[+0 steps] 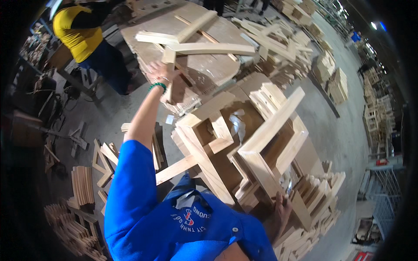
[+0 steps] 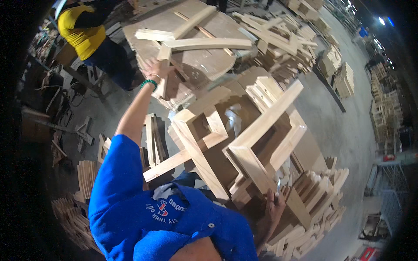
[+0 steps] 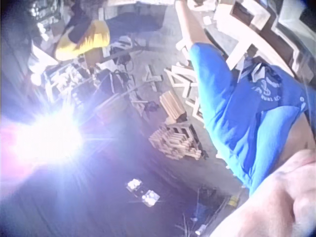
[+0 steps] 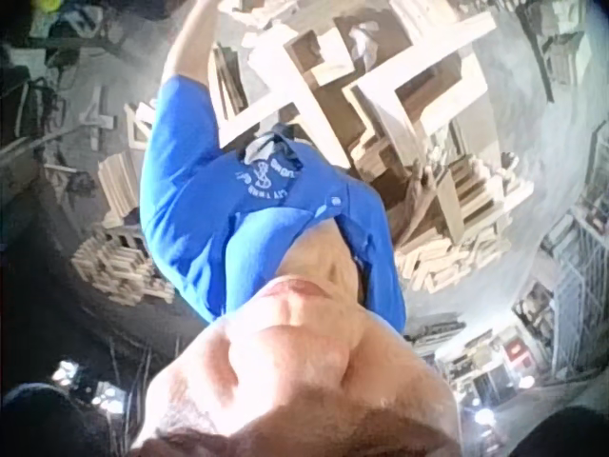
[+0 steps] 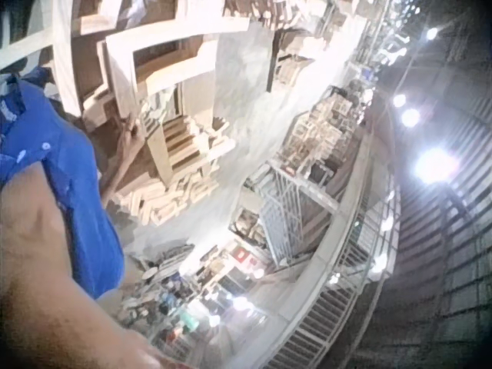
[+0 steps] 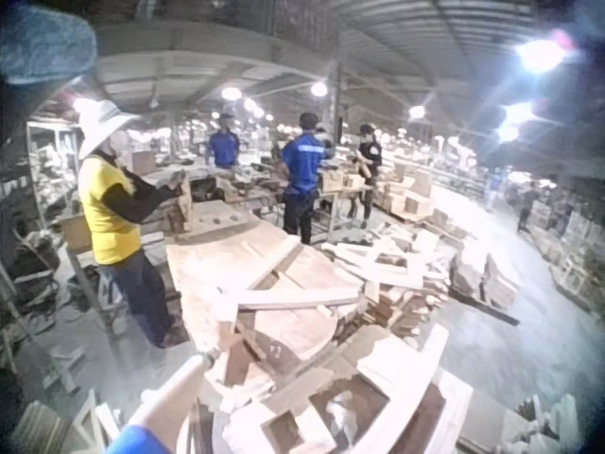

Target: The person assembles wooden frames by hand, picking up L-shaped pieces and joining them into rectangular shapes. They handle the pieces one at a time, aligning the joints and placing the assembled frames into a pile.

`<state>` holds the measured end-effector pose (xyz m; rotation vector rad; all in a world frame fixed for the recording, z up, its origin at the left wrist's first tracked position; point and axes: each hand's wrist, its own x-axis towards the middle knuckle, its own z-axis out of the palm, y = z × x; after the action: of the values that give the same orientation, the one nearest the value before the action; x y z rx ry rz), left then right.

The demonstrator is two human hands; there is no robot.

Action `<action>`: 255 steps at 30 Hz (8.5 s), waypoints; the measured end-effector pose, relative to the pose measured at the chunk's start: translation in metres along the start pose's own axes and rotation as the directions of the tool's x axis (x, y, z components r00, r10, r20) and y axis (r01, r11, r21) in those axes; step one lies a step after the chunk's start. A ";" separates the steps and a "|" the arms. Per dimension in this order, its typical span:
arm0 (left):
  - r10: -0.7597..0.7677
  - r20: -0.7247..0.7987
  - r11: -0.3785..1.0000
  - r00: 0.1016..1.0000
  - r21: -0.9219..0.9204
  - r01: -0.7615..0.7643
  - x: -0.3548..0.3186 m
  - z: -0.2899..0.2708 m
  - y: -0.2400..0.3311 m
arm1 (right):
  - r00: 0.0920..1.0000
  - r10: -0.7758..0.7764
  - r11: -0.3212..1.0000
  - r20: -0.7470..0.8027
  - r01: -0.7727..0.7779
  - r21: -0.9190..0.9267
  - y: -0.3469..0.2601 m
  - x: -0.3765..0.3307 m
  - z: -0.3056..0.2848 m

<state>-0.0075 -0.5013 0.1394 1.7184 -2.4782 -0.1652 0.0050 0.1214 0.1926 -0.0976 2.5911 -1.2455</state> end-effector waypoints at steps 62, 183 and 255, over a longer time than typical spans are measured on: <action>0.417 -0.325 0.290 0.849 -0.838 -0.463 -0.406 -0.115 0.044 | 0.140 -0.969 0.026 0.205 0.880 -0.475 -0.210 0.003 -0.099; 0.278 -0.509 0.134 0.815 -0.819 -0.558 -0.399 -0.092 0.039 | 0.353 -0.789 -0.057 0.504 0.774 -0.631 -0.231 -0.112 -0.116; 0.736 -0.467 -0.371 0.490 -0.884 -0.286 -0.398 -0.175 0.026 | -0.116 -0.989 -0.023 -0.095 0.741 -0.672 -0.181 0.002 -0.195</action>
<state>0.1349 -0.1228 0.3018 -0.3609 -1.8060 -1.7169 -0.0583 0.1547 0.4482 -2.5226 3.1784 -0.8861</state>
